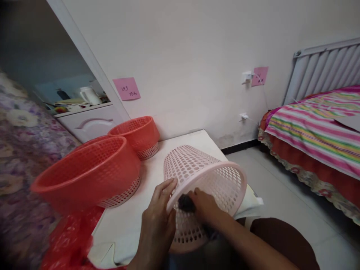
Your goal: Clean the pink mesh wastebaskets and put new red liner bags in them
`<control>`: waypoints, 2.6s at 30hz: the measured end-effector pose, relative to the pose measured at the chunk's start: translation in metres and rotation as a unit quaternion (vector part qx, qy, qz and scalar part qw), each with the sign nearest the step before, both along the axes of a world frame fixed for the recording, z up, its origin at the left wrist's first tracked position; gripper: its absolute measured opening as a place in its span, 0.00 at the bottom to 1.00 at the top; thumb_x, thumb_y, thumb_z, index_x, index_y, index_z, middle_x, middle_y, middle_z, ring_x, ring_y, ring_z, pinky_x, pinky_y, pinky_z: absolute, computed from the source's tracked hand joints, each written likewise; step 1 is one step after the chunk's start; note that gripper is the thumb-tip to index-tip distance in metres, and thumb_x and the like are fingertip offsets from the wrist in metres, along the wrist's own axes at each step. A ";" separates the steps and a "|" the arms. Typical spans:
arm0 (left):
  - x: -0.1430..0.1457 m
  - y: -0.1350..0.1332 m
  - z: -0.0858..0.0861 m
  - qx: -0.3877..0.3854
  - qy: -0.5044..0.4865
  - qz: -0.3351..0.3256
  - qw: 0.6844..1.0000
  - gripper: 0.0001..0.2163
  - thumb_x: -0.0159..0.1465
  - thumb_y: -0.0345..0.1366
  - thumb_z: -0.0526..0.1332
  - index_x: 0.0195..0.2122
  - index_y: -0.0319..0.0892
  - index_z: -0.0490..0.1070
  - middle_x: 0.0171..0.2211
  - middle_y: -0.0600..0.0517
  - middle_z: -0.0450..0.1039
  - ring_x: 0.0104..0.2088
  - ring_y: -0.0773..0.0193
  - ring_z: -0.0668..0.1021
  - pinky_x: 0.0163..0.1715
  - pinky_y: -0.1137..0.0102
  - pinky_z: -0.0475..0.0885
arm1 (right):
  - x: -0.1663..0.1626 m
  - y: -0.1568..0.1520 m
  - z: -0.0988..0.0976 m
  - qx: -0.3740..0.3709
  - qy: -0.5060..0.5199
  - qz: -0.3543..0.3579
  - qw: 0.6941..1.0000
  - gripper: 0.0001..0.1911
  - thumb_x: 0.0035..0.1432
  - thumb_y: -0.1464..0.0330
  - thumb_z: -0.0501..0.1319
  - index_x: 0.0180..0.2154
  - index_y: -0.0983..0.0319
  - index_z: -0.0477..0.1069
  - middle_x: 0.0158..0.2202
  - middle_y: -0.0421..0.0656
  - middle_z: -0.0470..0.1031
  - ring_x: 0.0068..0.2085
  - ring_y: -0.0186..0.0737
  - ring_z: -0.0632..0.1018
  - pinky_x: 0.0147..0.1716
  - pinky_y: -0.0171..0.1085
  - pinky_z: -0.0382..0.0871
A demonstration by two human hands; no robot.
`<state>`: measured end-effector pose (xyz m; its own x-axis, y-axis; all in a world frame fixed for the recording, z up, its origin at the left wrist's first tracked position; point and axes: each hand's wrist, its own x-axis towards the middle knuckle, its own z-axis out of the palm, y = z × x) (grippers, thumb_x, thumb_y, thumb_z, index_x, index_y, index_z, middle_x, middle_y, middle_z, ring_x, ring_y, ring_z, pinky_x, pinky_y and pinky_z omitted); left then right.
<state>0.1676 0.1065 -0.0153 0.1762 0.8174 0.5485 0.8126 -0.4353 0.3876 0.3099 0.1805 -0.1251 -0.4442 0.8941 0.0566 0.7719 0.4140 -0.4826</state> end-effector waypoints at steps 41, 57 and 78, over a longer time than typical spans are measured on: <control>-0.025 0.010 -0.044 0.094 -0.155 -0.018 0.983 0.32 0.60 0.20 0.50 0.64 0.53 0.61 0.65 0.55 0.63 0.66 0.65 0.64 0.67 0.65 0.58 | 0.009 0.006 -0.004 -0.074 0.128 -0.017 0.989 0.34 0.45 0.77 0.59 0.57 0.64 0.65 0.53 0.54 0.69 0.50 0.54 0.75 0.50 0.50 0.68; -0.038 0.079 0.012 0.062 -0.068 -0.011 0.996 0.32 0.53 0.16 0.50 0.60 0.40 0.66 0.58 0.47 0.71 0.61 0.61 0.70 0.64 0.61 0.63 | 0.008 0.023 0.008 0.013 0.042 0.013 0.999 0.28 0.53 0.77 0.55 0.55 0.59 0.69 0.48 0.51 0.71 0.47 0.51 0.75 0.43 0.45 0.69; -0.043 0.055 -0.061 0.048 -0.239 0.089 0.966 0.30 0.63 0.23 0.52 0.65 0.50 0.60 0.56 0.50 0.73 0.59 0.59 0.73 0.66 0.58 0.60 | -0.021 0.012 -0.003 -0.136 0.356 0.130 0.915 0.32 0.41 0.72 0.63 0.53 0.61 0.71 0.48 0.45 0.76 0.49 0.48 0.75 0.51 0.43 0.68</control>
